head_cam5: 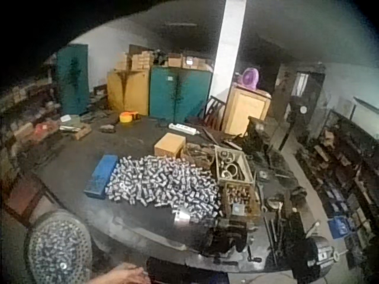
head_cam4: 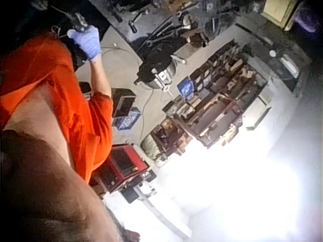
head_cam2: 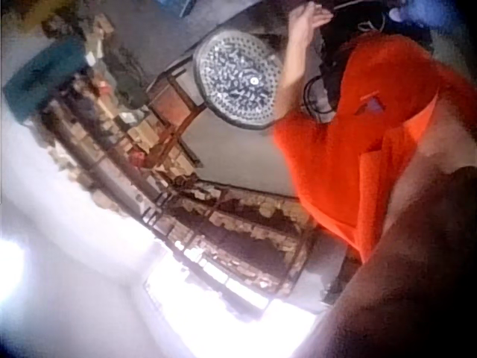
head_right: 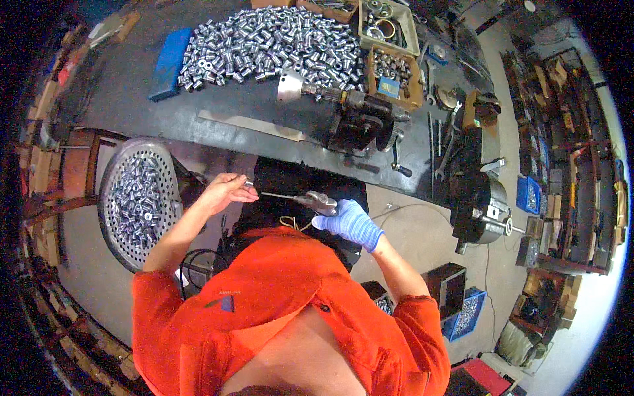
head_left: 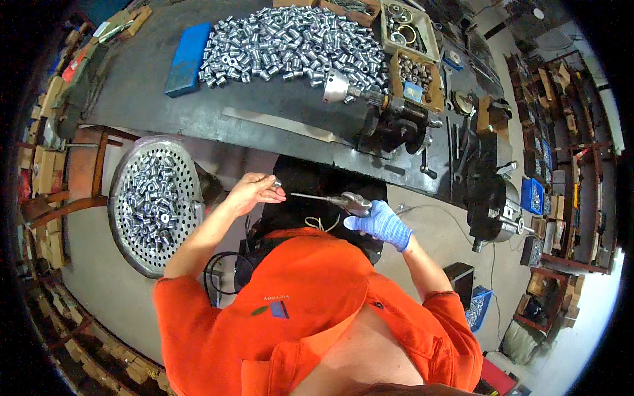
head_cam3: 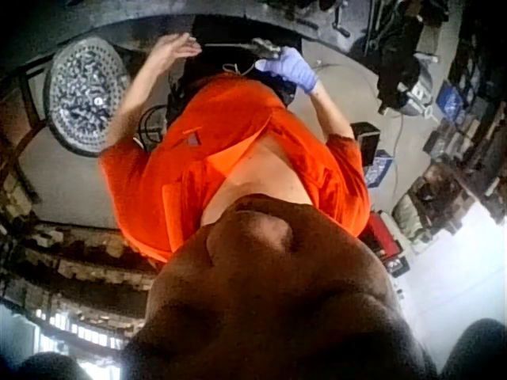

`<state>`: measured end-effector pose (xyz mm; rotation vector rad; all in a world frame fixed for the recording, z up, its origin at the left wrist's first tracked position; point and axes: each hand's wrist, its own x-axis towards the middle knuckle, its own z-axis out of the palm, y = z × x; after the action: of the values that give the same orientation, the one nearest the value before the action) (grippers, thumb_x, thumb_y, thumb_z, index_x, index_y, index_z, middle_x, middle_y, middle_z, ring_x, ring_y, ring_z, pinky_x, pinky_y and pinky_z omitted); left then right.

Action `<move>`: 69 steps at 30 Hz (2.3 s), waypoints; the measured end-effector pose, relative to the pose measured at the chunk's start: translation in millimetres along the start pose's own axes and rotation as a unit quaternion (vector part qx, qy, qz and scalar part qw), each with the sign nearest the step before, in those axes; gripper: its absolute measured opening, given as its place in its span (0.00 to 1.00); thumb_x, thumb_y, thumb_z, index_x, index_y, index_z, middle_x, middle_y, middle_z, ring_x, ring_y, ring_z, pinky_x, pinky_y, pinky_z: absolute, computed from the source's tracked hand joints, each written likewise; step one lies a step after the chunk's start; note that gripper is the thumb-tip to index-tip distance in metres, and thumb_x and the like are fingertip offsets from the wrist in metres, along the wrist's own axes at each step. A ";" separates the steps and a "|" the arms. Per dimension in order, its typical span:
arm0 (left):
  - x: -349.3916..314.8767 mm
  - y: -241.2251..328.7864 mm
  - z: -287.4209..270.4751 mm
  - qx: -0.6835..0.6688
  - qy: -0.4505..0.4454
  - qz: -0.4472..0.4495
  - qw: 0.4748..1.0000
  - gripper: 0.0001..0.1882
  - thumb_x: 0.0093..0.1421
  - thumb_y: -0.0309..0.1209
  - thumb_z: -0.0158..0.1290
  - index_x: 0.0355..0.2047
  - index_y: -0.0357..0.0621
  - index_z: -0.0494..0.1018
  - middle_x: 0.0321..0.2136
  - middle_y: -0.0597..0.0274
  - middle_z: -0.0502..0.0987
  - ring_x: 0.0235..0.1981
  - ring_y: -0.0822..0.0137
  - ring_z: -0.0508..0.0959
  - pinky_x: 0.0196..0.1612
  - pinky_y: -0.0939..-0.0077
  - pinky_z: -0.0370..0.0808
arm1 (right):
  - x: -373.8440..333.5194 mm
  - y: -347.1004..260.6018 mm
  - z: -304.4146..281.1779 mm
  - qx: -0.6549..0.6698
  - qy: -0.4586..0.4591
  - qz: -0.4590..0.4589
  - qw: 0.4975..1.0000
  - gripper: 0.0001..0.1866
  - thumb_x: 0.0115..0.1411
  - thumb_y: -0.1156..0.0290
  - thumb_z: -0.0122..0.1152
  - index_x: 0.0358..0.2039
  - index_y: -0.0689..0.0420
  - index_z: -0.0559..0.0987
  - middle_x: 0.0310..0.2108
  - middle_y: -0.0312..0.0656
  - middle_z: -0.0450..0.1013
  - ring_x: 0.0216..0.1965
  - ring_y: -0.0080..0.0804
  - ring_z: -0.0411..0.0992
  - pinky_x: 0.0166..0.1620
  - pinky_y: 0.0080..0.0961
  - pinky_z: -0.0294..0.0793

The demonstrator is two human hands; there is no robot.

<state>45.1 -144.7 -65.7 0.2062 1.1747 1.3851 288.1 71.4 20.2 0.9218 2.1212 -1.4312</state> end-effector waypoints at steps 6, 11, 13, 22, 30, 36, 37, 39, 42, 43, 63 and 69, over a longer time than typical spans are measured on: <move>-4.2 -2.0 -24.2 0.088 0.070 -0.025 0.993 0.18 0.57 0.41 0.51 0.31 0.36 0.67 0.24 0.52 0.76 0.28 0.62 0.78 0.35 0.70 0.77 | -19.1 44.9 -42.5 -0.164 0.014 0.090 0.982 0.26 0.46 0.45 0.58 0.27 0.60 0.77 0.19 0.47 0.73 0.23 0.39 0.74 0.31 0.33 0.72; 4.2 -6.2 -16.8 0.131 0.057 -0.021 0.990 0.15 0.59 0.39 0.48 0.31 0.37 0.67 0.22 0.56 0.75 0.26 0.64 0.78 0.33 0.72 0.77 | -20.1 86.8 -65.8 -0.184 0.098 0.180 0.961 0.26 0.44 0.46 0.59 0.25 0.61 0.78 0.18 0.48 0.73 0.23 0.38 0.75 0.31 0.31 0.72; 10.5 -14.5 -10.2 0.121 0.030 -0.019 0.992 0.14 0.60 0.38 0.47 0.31 0.37 0.67 0.22 0.57 0.75 0.26 0.65 0.78 0.33 0.73 0.76 | -32.9 40.7 -54.7 -0.191 0.063 0.093 0.975 0.23 0.48 0.48 0.58 0.31 0.58 0.78 0.24 0.47 0.75 0.29 0.40 0.75 0.34 0.31 0.71; 11.4 -12.8 -5.0 0.171 0.034 -0.056 0.983 0.14 0.59 0.36 0.47 0.29 0.33 0.69 0.18 0.57 0.73 0.20 0.65 0.77 0.25 0.75 0.76 | -2.8 4.8 -2.4 -0.116 -0.011 -0.006 0.993 0.23 0.48 0.47 0.57 0.29 0.57 0.77 0.22 0.49 0.73 0.26 0.48 0.72 0.31 0.37 0.70; -24.0 54.5 24.7 0.167 0.019 0.103 0.980 0.12 0.56 0.30 0.51 0.37 0.34 0.69 0.23 0.58 0.74 0.26 0.68 0.77 0.32 0.75 0.76 | 20.4 -22.4 28.3 -0.092 -0.061 -0.048 0.993 0.24 0.45 0.48 0.61 0.26 0.60 0.78 0.21 0.50 0.73 0.25 0.41 0.73 0.32 0.32 0.70; -4.5 107.2 31.7 0.259 0.003 0.233 0.937 0.16 0.51 0.24 0.54 0.40 0.41 0.62 0.23 0.65 0.73 0.28 0.75 0.74 0.33 0.81 0.71 | 70.3 19.2 68.8 0.053 -0.056 -0.144 0.987 0.31 0.43 0.54 0.66 0.41 0.65 0.73 0.29 0.46 0.74 0.30 0.29 0.73 0.36 0.23 0.70; -2.9 117.9 38.4 0.256 0.009 0.240 0.936 0.15 0.50 0.23 0.53 0.38 0.41 0.63 0.23 0.65 0.73 0.28 0.75 0.73 0.33 0.80 0.70 | 71.2 21.4 67.6 0.098 -0.041 -0.154 0.982 0.32 0.43 0.55 0.67 0.43 0.65 0.73 0.30 0.45 0.75 0.30 0.28 0.73 0.36 0.22 0.70; 8.9 130.3 45.4 0.241 0.004 0.314 0.918 0.12 0.51 0.23 0.53 0.37 0.39 0.66 0.23 0.63 0.73 0.29 0.74 0.74 0.34 0.80 0.71 | 53.1 8.6 44.6 0.133 -0.020 -0.116 0.984 0.29 0.48 0.61 0.64 0.47 0.64 0.71 0.33 0.40 0.75 0.34 0.22 0.71 0.40 0.20 0.69; 17.9 152.9 72.3 0.156 -0.030 0.334 0.929 0.11 0.54 0.25 0.52 0.37 0.36 0.69 0.24 0.61 0.74 0.28 0.73 0.75 0.34 0.79 0.73 | 31.1 23.9 3.8 0.163 -0.011 -0.135 0.977 0.24 0.51 0.66 0.61 0.46 0.65 0.72 0.34 0.39 0.74 0.36 0.20 0.70 0.40 0.16 0.69; 23.1 157.0 75.4 0.146 -0.037 0.331 0.932 0.11 0.54 0.26 0.52 0.38 0.35 0.69 0.24 0.61 0.74 0.28 0.72 0.75 0.33 0.78 0.74 | 19.7 23.2 -9.3 0.156 0.007 -0.152 0.976 0.23 0.51 0.66 0.61 0.46 0.66 0.72 0.34 0.39 0.74 0.36 0.19 0.70 0.40 0.15 0.68; 61.0 181.9 84.2 0.194 -0.075 0.331 0.920 0.09 0.53 0.20 0.52 0.36 0.31 0.72 0.27 0.56 0.76 0.27 0.70 0.77 0.31 0.78 0.76 | 4.6 6.2 -123.5 0.640 0.200 -0.357 0.650 0.22 0.59 0.52 0.47 0.28 0.59 0.76 0.20 0.42 0.71 0.08 0.17 0.53 0.13 0.15 0.52; 64.5 179.9 83.2 0.186 -0.075 0.321 0.926 0.09 0.53 0.20 0.52 0.36 0.32 0.72 0.27 0.57 0.76 0.27 0.71 0.76 0.30 0.78 0.75 | 5.7 -24.0 -159.0 0.609 0.201 -0.394 0.659 0.22 0.60 0.52 0.47 0.27 0.59 0.76 0.16 0.39 0.67 0.08 0.16 0.50 0.11 0.13 0.49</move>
<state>-25.2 -2.4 69.4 1.0263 1.2892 1.6482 270.4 213.8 92.8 0.6543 1.5981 -3.6172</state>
